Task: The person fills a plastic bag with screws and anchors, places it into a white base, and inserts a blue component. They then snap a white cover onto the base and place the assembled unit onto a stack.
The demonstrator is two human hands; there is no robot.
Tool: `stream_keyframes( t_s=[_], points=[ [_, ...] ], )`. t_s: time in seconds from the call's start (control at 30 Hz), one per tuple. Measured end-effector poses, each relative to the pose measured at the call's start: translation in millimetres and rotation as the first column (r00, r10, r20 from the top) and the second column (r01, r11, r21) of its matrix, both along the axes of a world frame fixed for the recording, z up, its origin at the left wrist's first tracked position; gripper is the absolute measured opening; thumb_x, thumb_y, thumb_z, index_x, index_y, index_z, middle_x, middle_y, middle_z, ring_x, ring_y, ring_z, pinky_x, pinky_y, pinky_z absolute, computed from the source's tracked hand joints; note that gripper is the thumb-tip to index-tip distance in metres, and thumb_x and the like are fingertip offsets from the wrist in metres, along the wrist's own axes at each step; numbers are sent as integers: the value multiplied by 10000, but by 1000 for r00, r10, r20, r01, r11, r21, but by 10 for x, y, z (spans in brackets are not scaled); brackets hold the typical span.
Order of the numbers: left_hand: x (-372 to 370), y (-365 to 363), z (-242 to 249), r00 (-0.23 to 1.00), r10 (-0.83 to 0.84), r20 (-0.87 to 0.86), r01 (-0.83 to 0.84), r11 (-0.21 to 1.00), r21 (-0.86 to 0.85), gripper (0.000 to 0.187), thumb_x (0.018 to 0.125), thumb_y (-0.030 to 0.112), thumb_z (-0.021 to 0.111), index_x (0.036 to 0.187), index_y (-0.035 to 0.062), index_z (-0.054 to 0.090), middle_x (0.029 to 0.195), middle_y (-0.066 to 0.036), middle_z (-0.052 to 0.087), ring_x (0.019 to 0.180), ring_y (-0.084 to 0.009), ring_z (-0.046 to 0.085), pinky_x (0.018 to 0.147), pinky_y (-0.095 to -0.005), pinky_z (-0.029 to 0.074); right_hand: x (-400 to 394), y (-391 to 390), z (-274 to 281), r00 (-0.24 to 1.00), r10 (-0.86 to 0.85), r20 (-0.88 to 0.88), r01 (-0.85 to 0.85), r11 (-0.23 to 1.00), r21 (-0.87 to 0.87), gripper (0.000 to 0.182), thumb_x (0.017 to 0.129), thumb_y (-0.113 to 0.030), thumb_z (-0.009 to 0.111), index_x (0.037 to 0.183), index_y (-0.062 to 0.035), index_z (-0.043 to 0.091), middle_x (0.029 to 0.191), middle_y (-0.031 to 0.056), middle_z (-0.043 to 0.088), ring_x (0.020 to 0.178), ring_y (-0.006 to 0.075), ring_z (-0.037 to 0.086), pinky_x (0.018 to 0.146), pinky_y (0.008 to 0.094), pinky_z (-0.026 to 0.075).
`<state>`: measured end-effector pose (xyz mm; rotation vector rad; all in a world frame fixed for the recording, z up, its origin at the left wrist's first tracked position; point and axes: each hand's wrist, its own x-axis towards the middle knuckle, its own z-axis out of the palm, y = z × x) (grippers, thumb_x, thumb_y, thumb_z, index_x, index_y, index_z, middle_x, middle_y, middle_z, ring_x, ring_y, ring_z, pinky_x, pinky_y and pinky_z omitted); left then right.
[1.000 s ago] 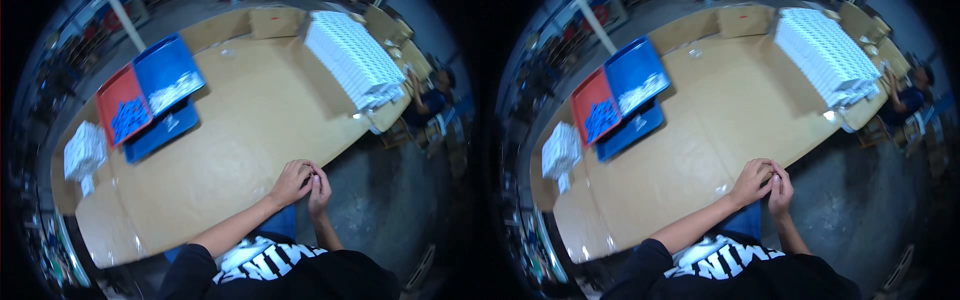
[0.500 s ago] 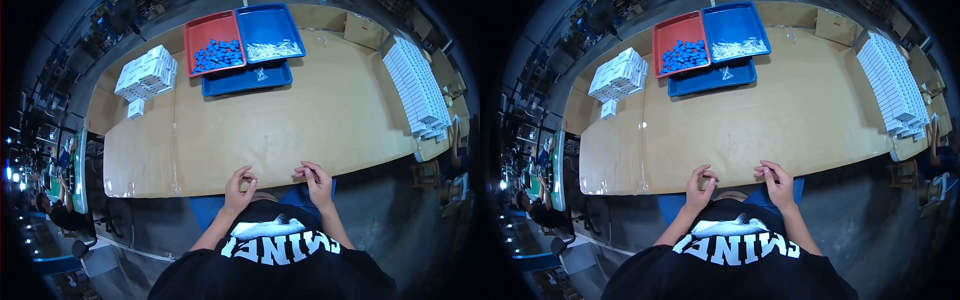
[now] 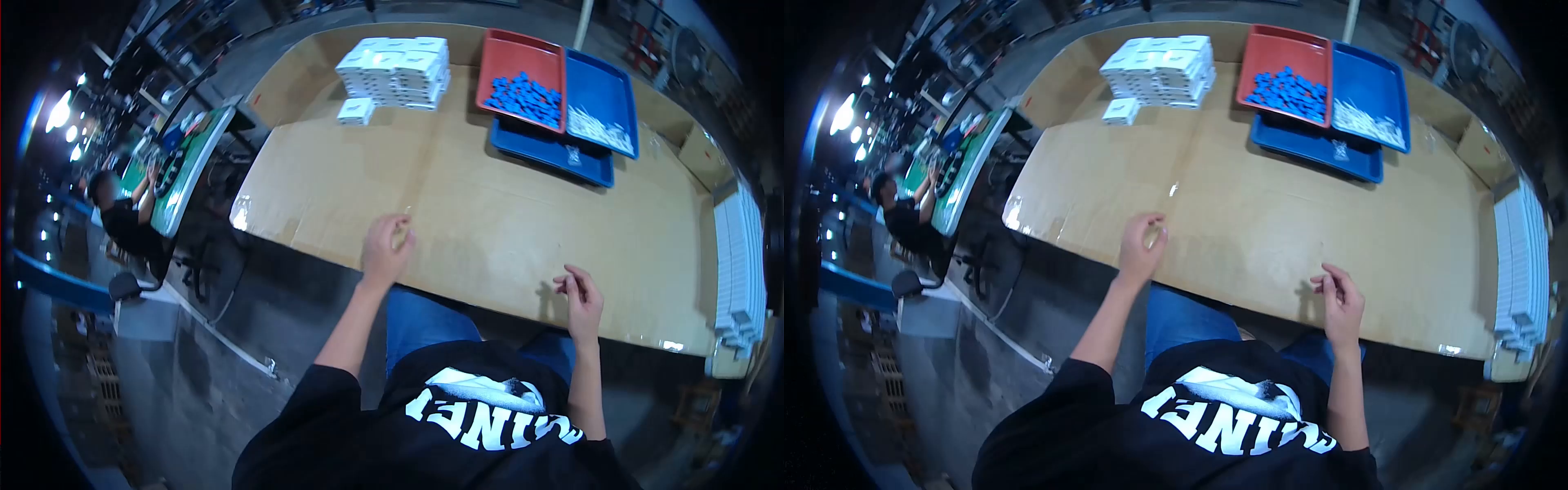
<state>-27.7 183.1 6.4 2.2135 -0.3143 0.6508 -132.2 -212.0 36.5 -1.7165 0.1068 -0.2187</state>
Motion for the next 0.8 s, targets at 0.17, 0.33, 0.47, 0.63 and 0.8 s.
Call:
stream_keyframes(
  t_s=[0.17, 0.33, 0.47, 0.63, 0.8],
  points=[
    [449, 866, -11, 955, 294, -22, -283, 936, 210, 245, 871, 191, 737, 1099, 122, 682, 1160, -84, 632, 1128, -287, 592, 974, -444, 466, 1161, 708, 359, 968, 240, 70, -217, 947, -237, 235, 1049, -107, 599, 1198, 56, 680, 974, 115, 749, 890, 142, 699, 817, 289, 569],
    [578, 1282, -313, 916, 399, 45, -399, 896, 195, 326, 856, 223, 748, 1148, 108, 660, 1200, -91, 601, 1179, -305, 557, 1002, -465, 437, 2674, 1763, 180, 824, 566, -29, -548, 782, -296, 277, 1045, -196, 600, 1174, 25, 706, 996, 122, 763, 909, 176, 718, 835, 317, 566],
    [562, 1221, -313, 892, 446, 70, -451, 888, 93, 349, 832, 223, 766, 1133, 76, 666, 1185, -123, 604, 1182, -332, 553, 1018, -476, 429, 3651, 2711, 133, 788, 611, -71, -532, 618, -579, 379, 987, -266, 629, 1217, 27, 693, 1055, 184, 757, 965, 254, 728, 879, 372, 563],
    [510, 1196, -170, 887, 461, -25, -452, 878, 156, 386, 840, 288, 758, 1144, 73, 657, 1205, -120, 602, 1195, -320, 547, 1045, -473, 406, 4449, 3737, 51, 865, 501, -20, -344, 564, -751, 460, 975, -339, 643, 1262, 19, 673, 1127, 231, 736, 1030, 343, 720, 918, 428, 562],
    [552, 1212, -147, 877, 474, -81, -455, 872, 179, 409, 841, 334, 766, 1141, 78, 658, 1210, -106, 601, 1222, -300, 535, 1071, -471, 378, 4688, 4456, 145, 958, 277, -72, -209, 503, -839, 559, 991, -477, 579, 1189, 34, 690, 1190, 229, 720, 1109, 398, 695, 965, 479, 549]
  ],
)
